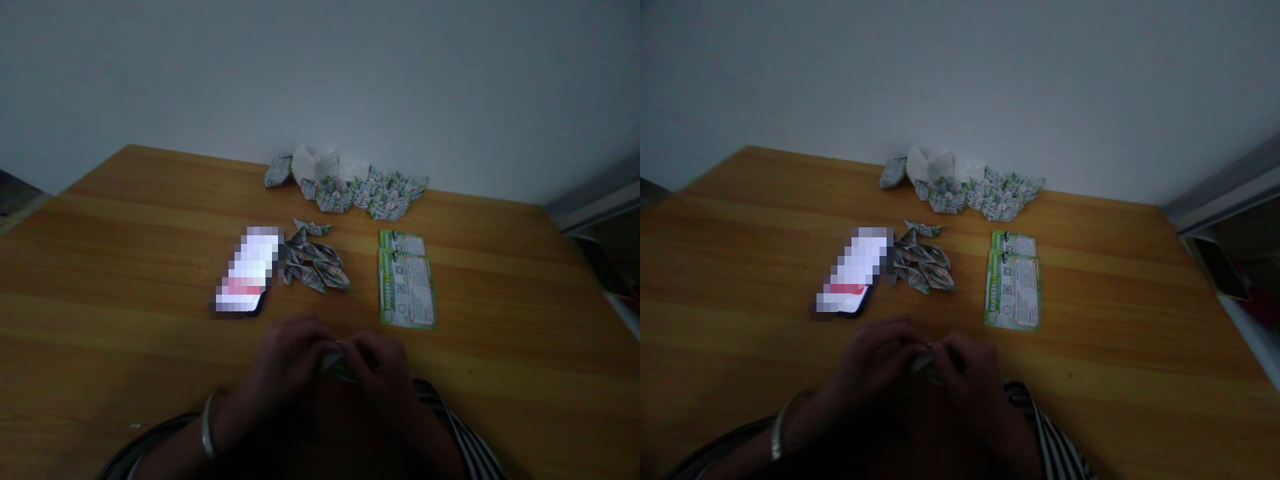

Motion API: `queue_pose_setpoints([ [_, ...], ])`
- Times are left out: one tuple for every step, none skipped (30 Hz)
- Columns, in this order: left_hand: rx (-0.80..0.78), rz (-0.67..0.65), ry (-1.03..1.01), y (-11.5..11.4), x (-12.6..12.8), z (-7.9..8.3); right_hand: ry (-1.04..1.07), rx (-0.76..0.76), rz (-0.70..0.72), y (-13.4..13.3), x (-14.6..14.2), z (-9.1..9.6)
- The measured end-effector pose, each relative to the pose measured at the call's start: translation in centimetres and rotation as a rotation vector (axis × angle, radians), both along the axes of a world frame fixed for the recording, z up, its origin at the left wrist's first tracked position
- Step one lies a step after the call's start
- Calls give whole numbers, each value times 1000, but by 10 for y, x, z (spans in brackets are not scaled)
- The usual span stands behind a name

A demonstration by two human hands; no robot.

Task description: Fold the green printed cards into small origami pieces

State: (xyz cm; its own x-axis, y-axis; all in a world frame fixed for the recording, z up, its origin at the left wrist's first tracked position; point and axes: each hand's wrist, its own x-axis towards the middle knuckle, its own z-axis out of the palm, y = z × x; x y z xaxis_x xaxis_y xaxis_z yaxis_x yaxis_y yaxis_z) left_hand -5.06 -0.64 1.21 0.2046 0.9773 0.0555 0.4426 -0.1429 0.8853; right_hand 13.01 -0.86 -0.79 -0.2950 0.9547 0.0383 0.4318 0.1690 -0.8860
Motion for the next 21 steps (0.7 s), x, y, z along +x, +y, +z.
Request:
queue_pose_setpoints([
  [-8,39,-10,-2,2,0,13,-17,8,0,0,-1],
  [-13,80,-17,-3,4,1,29,-40,30,-1,-1,-1],
  [-17,117,-24,-5,6,1,42,-62,58,-1,-1,-2],
  [-24,143,-30,-6,7,1,49,-79,85,-2,-2,-2],
  [-31,158,-36,-7,8,0,52,-87,104,-2,-2,-3],
  [-39,162,-38,-7,9,0,53,-86,113,-3,-3,-3],
  [-45,156,-40,-8,10,0,53,-79,112,-3,-3,-3],
  [-51,143,-43,-7,10,-1,54,-74,106,-3,-4,-3],
  [-58,131,-44,-7,10,-1,55,-78,95,-3,-4,-2],
  [-63,124,-45,-7,10,-1,61,-94,78,-3,-5,-2],
  [-66,124,-47,-7,10,0,70,-118,52,-3,-5,-2],
  [-67,130,-51,-8,10,0,85,-152,21,-3,-6,-1],
  [-65,146,-60,-9,10,0,108,-193,-10,-3,-7,0],
  [-58,168,-72,-9,10,1,137,-235,-37,-3,-8,1],
  [-50,192,-88,-10,10,1,168,-273,-59,-3,-9,2],
  [-44,209,-108,-10,10,1,196,-305,-77,-4,-10,2],
  [-43,218,-128,-10,10,0,220,-325,-92,-4,-11,3],
  [-42,221,-144,-10,10,-1,241,-333,-109,-4,-11,3],
  [-43,216,-153,-9,9,-2,256,-329,-132,-4,-11,2],
  [-47,200,-152,-7,9,-3,260,-311,-153,-3,-10,1],
  [-55,176,-143,-5,8,-4,253,-282,-165,-2,-8,0],
])
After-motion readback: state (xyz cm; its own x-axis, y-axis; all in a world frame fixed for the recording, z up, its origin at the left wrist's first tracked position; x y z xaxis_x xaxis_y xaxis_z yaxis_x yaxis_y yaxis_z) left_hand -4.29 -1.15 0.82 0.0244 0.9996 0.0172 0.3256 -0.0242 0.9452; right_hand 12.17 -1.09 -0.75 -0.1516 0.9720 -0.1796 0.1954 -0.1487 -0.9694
